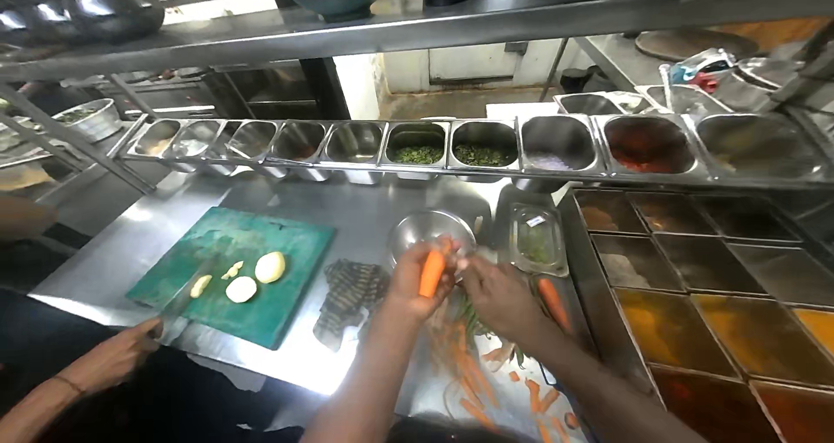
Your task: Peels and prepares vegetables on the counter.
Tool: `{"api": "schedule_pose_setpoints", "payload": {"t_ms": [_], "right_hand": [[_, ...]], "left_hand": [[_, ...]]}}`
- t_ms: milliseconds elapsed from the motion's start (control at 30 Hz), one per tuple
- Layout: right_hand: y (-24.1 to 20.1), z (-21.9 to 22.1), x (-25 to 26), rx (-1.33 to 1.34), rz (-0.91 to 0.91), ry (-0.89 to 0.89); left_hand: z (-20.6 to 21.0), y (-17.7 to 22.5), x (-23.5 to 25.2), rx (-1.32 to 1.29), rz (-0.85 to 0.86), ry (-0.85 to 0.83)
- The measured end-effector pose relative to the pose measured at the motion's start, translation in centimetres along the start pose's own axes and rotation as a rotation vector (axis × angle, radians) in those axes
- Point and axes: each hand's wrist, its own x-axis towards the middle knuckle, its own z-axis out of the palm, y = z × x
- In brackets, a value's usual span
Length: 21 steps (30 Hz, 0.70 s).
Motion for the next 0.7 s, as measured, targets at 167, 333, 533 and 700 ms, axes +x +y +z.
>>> {"api": "schedule_pose_setpoints", "payload": {"t_ms": [167, 333, 533, 700], "right_hand": [[-0.3, 3.3, -2.9, 0.042, -0.199, 0.043], [1.6, 3.6, -4.7, 0.899, 0.207, -0.011], [5.6, 3.1, -7.0, 1.583, 0.568, -0.306], [6.2, 3.2, -8.0, 1.495, 0.661, -0.141]], "left_hand": [[-0.5, 0.3, 0.5, -0.165, -0.013, 0.078], [-3.1, 2.1, -1.0, -0.039, 0.076, 0.073], [-11.2, 7.4, -1.4, 0.756, 0.675, 0.551], [-17.7, 14.4, 1.3, 1.464, 0.823, 0.917]]}}
